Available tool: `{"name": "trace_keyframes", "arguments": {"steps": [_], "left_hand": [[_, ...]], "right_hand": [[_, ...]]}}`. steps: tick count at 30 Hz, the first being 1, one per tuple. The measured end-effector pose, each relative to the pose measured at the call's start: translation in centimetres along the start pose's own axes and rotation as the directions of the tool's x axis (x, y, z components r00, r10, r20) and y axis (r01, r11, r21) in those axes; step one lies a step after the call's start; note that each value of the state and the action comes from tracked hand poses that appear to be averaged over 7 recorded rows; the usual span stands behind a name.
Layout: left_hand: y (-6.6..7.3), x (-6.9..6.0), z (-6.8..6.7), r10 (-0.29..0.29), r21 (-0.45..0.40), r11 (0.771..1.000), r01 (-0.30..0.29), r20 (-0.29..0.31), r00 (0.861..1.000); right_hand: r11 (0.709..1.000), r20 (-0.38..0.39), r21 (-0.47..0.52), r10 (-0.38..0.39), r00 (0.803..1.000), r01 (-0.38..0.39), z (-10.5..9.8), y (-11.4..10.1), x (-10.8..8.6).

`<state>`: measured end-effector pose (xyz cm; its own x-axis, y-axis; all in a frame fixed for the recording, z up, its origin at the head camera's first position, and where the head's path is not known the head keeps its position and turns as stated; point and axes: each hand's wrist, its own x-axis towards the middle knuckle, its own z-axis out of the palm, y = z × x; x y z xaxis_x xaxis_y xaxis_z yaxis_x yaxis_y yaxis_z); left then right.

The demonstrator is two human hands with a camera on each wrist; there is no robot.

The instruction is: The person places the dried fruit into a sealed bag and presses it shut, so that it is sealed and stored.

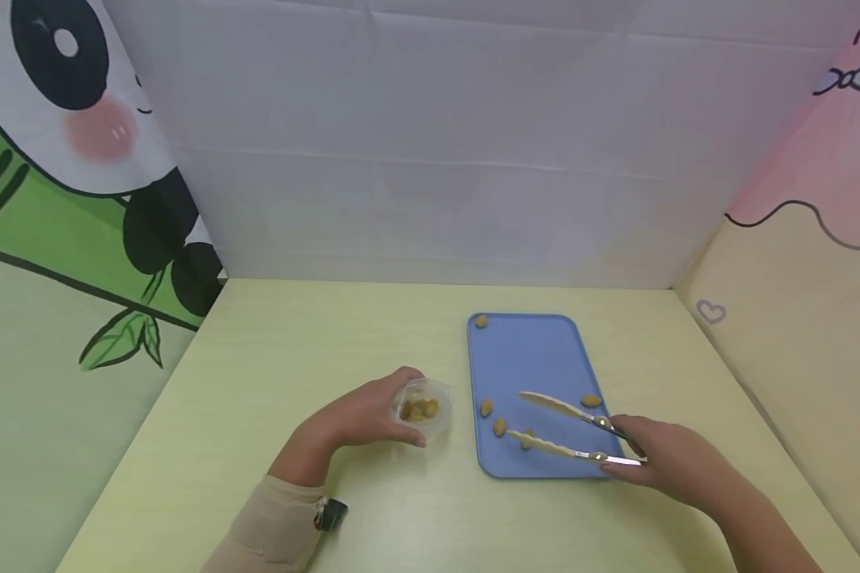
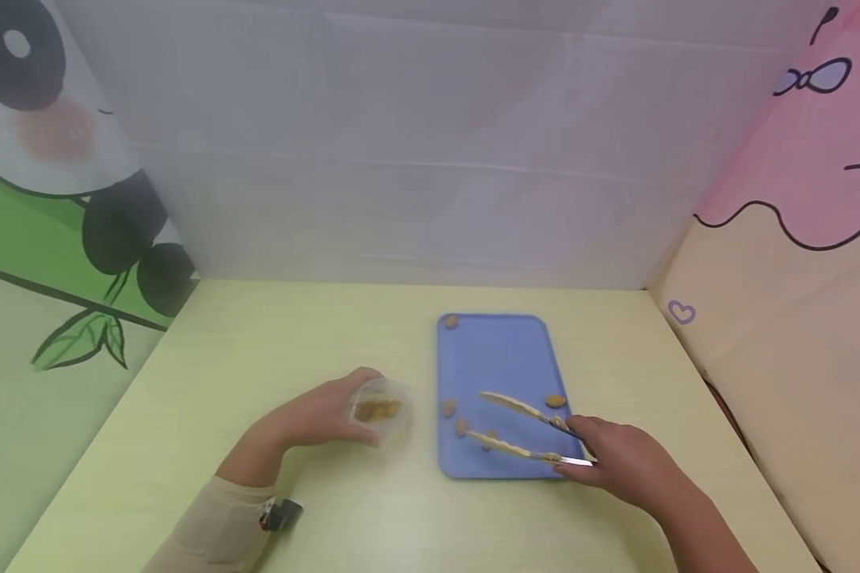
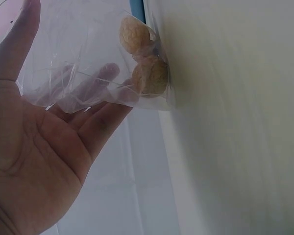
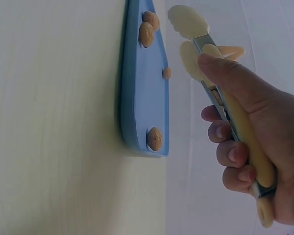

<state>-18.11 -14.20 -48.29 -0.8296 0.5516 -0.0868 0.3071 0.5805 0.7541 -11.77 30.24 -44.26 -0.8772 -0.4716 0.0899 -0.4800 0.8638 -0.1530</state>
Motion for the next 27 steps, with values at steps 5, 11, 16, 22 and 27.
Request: {"name": "trace_keyframes", "arguments": {"steps": [5, 11, 16, 22, 27], "left_hand": [[0.0, 0.0, 0.0, 0.005, -0.007, 1.0, -0.005, 0.003, 1.0], [0.1, 0.0, -0.1, 0.0, -0.009, 1.0, 0.0, 0.005, 1.0], [0.1, 0.0, -0.1, 0.009, -0.009, 1.0, -0.009, 0.006, 1.0], [0.1, -0.1, -0.1, 0.009, 0.003, 1.0, -0.009, 0.005, 1.0], [0.0, -0.1, 0.0, 0.005, 0.011, 1.0, -0.006, 0.005, 1.0]], "right_hand": [[1.0, 0.028, 0.01, -0.011, 1.0, 0.01, 0.1, 0.5, -0.5], [0.998, 0.054, 0.032, -0.047, 0.997, 0.045, -0.3, 0.9, -0.9], [0.998, 0.089, 0.048, -0.042, 0.995, 0.038, -0.3, 0.9, -1.0], [0.998, 0.118, 0.067, -0.028, 0.993, 0.021, -0.2, 1.1, -1.1], [0.998, 0.144, 0.065, -0.007, 0.99, -0.003, -0.1, 1.0, -1.1]]}}
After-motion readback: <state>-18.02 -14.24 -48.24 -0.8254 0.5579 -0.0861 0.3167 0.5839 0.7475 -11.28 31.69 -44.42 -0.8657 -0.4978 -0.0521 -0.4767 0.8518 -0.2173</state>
